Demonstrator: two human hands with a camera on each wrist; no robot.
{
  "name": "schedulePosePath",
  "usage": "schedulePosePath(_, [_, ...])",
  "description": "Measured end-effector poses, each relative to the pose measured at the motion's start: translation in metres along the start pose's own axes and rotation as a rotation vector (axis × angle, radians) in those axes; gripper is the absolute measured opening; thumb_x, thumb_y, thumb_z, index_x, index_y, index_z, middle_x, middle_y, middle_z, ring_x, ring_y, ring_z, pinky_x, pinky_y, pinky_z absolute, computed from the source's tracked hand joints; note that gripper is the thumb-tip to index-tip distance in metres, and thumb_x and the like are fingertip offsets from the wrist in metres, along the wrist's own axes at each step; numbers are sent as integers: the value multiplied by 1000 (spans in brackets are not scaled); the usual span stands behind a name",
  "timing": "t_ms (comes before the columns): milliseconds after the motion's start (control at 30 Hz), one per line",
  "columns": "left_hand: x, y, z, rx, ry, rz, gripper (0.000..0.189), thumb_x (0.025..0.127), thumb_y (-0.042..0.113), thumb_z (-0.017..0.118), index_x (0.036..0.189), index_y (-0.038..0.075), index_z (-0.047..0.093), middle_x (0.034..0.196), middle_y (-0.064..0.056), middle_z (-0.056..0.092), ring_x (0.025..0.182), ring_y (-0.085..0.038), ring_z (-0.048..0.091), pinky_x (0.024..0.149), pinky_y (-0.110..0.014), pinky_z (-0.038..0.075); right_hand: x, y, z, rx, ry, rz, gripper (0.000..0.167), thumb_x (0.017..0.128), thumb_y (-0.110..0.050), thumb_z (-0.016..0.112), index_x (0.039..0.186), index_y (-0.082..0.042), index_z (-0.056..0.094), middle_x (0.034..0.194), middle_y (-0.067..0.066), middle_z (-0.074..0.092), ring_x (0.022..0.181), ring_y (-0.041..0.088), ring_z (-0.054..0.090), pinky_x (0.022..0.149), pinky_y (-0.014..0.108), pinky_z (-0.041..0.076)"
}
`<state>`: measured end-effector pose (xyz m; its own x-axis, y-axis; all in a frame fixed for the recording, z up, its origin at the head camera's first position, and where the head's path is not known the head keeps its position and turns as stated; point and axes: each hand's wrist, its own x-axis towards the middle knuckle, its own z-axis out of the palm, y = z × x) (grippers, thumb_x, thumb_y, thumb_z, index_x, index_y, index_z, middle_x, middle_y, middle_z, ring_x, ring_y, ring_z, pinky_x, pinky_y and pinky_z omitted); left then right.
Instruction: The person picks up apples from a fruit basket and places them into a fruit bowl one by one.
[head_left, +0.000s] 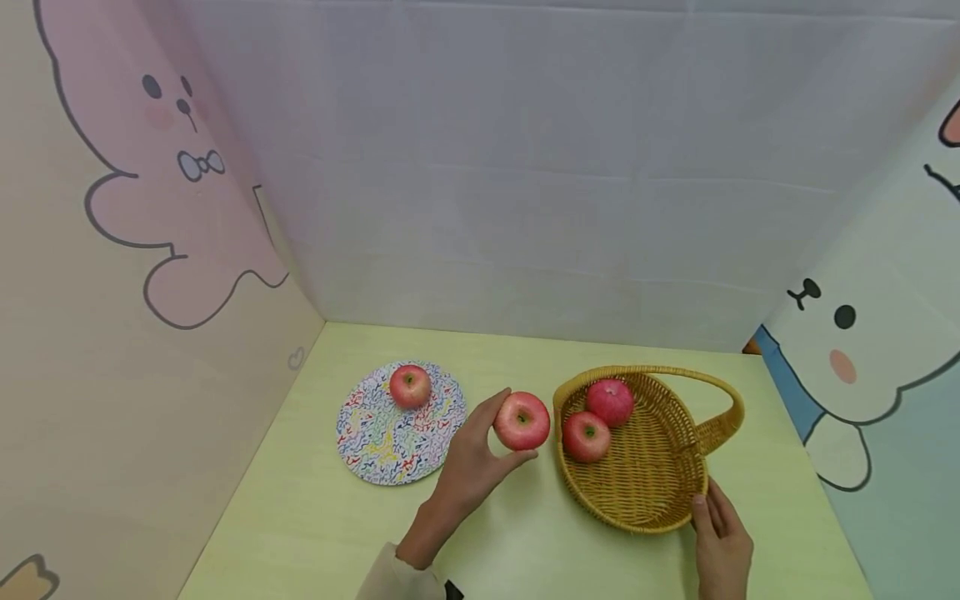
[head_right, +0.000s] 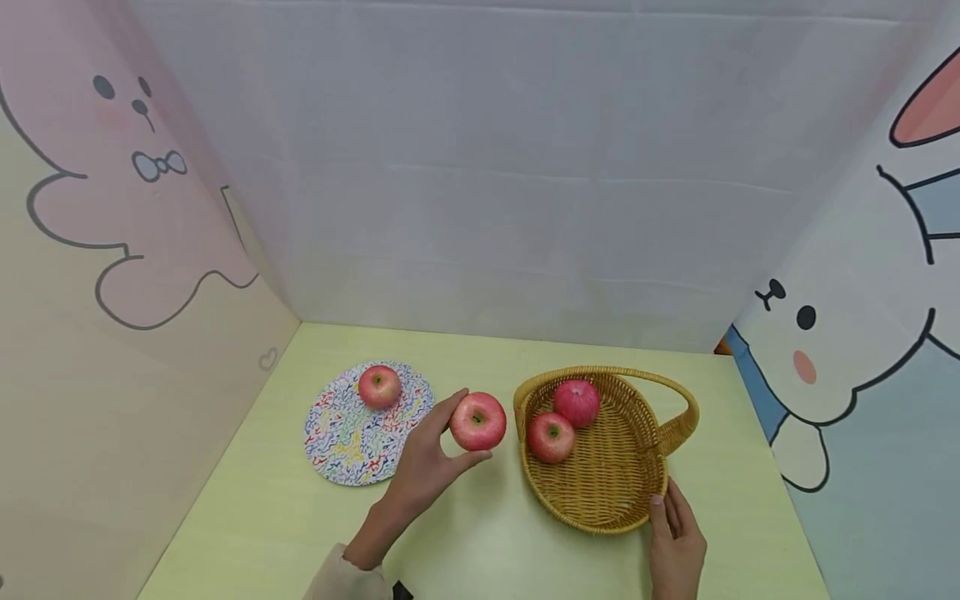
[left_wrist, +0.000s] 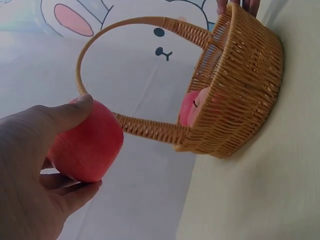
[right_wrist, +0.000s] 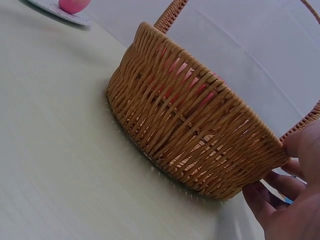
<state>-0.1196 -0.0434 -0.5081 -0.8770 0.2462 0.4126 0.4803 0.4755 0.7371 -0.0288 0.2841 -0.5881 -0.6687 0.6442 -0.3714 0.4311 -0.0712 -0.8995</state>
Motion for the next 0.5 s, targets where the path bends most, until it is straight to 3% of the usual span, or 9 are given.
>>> schedulePosePath(200, [-1, -14, -4, 117, 155, 68, 92, 74, 29, 96, 151, 10, 52, 144, -7, 64, 131, -23, 64, 102, -42, 59, 0, 1, -1, 3, -3, -3, 61, 108, -42, 52, 162, -18, 38, 167, 15, 36, 153, 19, 41, 75, -5, 44])
schedulePosePath(333, [-3, -19, -6, 139, 245, 52, 92, 73, 28, 97, 151, 6, 52, 142, -10, 65, 128, -25, 65, 99, -44, 60, 0, 3, -1, 19, 1, -11, 60, 107, -41, 53, 161, -18, 39, 166, 15, 36, 151, 14, 43, 77, -4, 44])
schedulePosePath(500, [-5, -28, -12, 154, 320, 16, 93, 74, 26, 97, 152, 5, 51, 144, -11, 64, 129, -26, 65, 104, -41, 57, 0, 3, -1, 18, 1, -9, 61, 107, -42, 53, 162, -18, 39, 166, 16, 37, 151, 14, 43, 77, -4, 44])
